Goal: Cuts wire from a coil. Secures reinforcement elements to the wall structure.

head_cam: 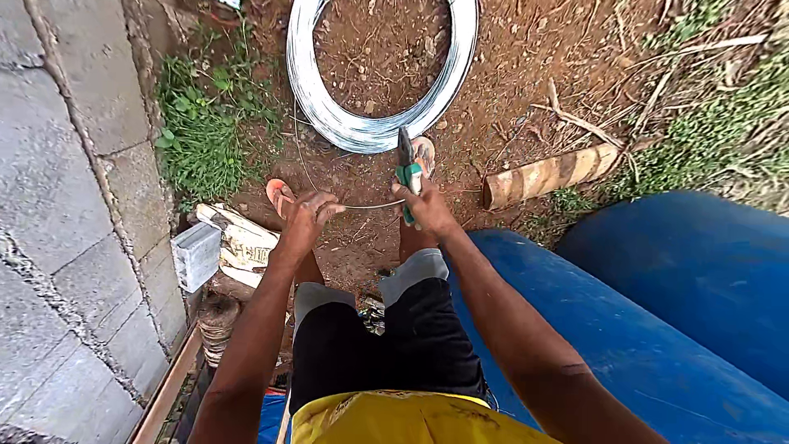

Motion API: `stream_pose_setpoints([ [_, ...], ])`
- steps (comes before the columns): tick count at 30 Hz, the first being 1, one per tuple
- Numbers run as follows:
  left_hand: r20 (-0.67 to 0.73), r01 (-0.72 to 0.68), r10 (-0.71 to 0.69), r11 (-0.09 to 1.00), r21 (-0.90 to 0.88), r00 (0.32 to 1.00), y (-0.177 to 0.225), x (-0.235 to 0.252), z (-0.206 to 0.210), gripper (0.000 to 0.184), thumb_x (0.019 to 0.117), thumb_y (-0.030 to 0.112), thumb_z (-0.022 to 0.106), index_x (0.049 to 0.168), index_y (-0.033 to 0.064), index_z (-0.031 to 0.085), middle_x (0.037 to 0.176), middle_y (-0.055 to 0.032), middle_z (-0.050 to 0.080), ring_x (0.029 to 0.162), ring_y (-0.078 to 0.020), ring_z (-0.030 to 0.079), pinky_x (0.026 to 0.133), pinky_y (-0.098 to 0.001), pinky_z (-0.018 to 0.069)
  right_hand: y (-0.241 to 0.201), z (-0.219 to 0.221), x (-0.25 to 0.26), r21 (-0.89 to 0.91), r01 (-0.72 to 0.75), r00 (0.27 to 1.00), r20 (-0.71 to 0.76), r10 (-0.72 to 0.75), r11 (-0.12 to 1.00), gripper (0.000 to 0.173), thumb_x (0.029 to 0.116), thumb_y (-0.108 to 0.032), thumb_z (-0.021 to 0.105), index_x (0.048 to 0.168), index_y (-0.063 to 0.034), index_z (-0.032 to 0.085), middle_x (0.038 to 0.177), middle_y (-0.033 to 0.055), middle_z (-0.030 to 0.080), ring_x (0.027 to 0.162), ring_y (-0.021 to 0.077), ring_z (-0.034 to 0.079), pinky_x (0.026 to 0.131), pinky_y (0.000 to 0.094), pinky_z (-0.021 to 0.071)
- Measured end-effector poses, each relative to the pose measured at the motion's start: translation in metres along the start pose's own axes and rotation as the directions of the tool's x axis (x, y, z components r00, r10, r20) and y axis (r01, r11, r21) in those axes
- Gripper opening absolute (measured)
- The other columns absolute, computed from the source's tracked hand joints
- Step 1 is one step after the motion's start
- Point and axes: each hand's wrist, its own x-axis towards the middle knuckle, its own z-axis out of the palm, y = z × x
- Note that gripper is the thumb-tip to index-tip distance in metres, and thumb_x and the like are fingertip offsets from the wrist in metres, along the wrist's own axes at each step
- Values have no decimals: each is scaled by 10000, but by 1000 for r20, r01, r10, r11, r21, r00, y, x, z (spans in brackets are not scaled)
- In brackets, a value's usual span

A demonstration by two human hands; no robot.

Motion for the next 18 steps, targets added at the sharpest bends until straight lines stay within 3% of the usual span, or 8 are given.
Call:
stream_pose_setpoints([
  [4,-74,49,-66,977,-208,995,7,1,-16,297,1052,309,589,1102,62,747,1025,-86,747,856,-172,720,827,-421,603,-20,45,38,207,11,993,117,-36,978,297,1078,-254,524,1271,-29,540,1005,69,726,682,135,673,640,303,589],
  [7,-47,137,-169,908,-397,985,-11,-2,-18,376,1064,350,555,1230,54,718,1145,-76,743,1027,-161,714,963,-417,573,-43,75,55,243,2,987,156,-41,970,328,1088,-315,504,1278,-50,549,1011,63,717,675,139,659,622,301,580],
  [8,-67,150,-205,870,-470,977,-19,-5,-15,372,1073,339,537,1192,41,723,1096,-70,745,1014,-155,711,962,-397,576,-48,83,57,183,5,991,133,-30,983,354,1079,-339,528,1283,-51,552,958,62,699,655,143,643,608,309,573],
  [10,-164,155,-322,767,-623,932,-36,-10,-3,387,1079,346,509,976,40,724,877,-33,699,821,-128,653,816,-355,558,-46,86,56,-88,62,994,93,-54,994,394,1051,-359,565,1290,-45,558,897,99,655,677,190,632,635,378,562],
  [11,-218,138,-389,706,-695,895,-43,-13,4,400,1080,346,497,848,72,674,772,4,631,707,-103,584,706,-313,519,-42,84,51,-240,97,993,86,-78,966,403,1029,-330,577,1307,-39,562,959,140,655,765,239,649,697,439,563],
  [12,-254,113,-450,642,-759,856,-48,-16,8,405,1079,341,498,775,108,628,715,32,577,631,-81,533,623,-273,492,-40,80,45,-368,122,991,97,-93,922,442,1010,-280,587,1370,-26,542,1140,197,634,946,301,657,830,502,558],
  [14,-273,59,-515,538,-841,812,-50,-29,10,389,1077,354,498,751,160,582,674,58,505,590,-73,494,583,-253,478,-33,74,30,-561,187,982,115,-148,806,554,986,-211,632,1479,-1,492,1387,280,517,1183,397,601,987,557,519],
  [18,-304,-49,-463,486,-873,833,-48,-65,13,425,1069,440,478,704,227,524,625,77,464,588,-66,477,615,-248,470,-14,73,14,-642,330,930,98,-353,692,419,942,-226,726,1269,-16,568,1232,239,563,924,350,668,769,526,592],
])
